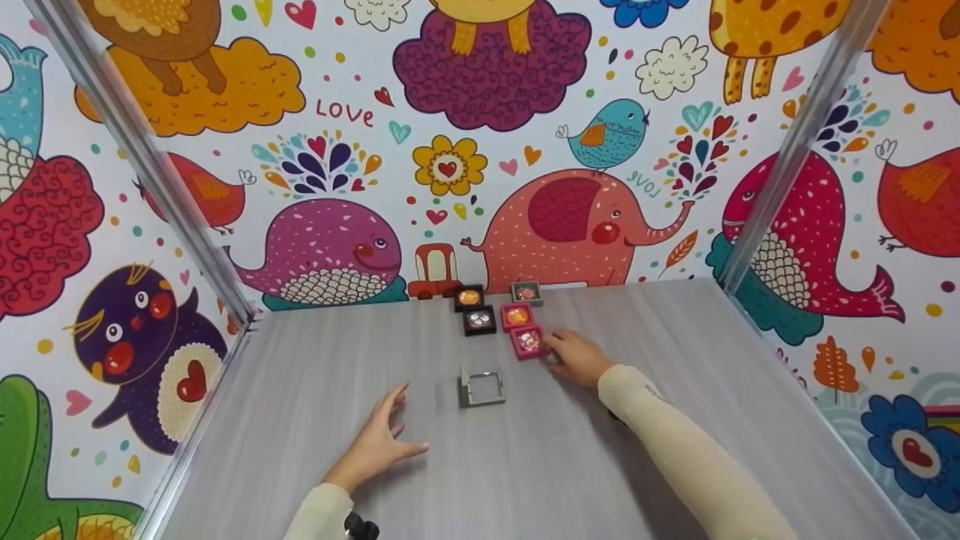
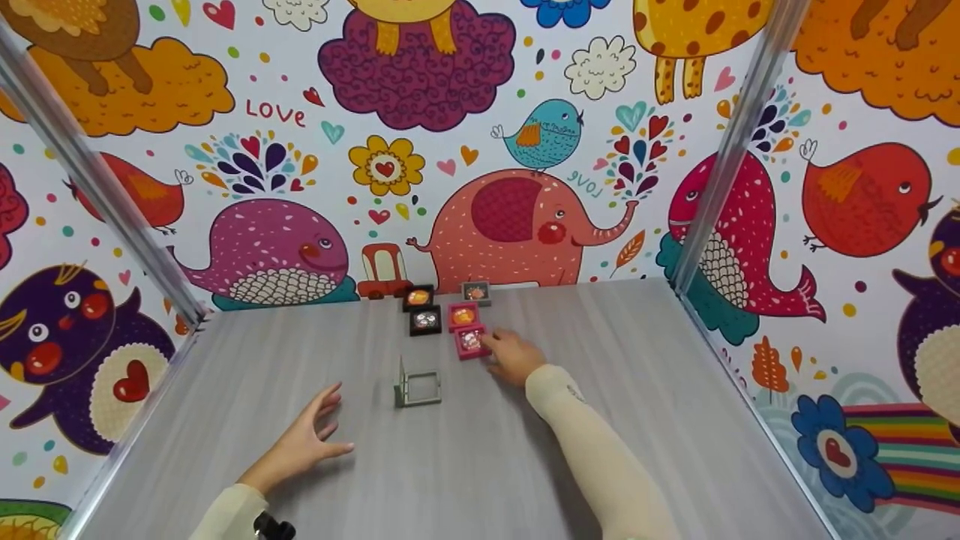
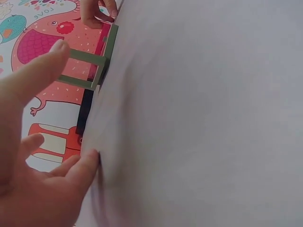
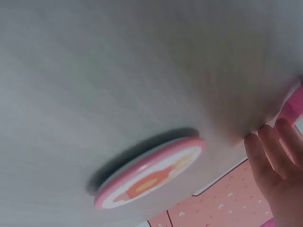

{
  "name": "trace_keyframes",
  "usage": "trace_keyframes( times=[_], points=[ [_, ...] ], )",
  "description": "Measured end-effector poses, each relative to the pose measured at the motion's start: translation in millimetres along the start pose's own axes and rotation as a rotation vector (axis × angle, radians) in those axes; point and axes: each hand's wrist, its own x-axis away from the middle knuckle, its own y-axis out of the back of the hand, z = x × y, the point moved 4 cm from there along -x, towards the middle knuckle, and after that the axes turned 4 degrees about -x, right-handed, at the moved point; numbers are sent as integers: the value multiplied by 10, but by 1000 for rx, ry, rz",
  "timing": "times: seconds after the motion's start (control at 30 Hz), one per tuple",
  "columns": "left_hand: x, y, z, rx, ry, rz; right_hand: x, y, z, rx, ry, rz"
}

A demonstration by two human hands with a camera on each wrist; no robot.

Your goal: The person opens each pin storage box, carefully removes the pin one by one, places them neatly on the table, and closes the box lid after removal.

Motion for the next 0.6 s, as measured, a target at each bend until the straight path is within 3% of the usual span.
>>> trace_keyframes(
  times=[0.17, 0.37, 0.6],
  points=[
    [3, -23, 20, 12, -3, 1, 12, -15, 0, 18, -21, 6],
    [9, -33, 42, 27, -5, 4, 101, -38, -21, -61, -10, -17],
    [9, -14, 23, 54, 7, 11, 176, -50, -9, -81, 11, 18]
  ],
)
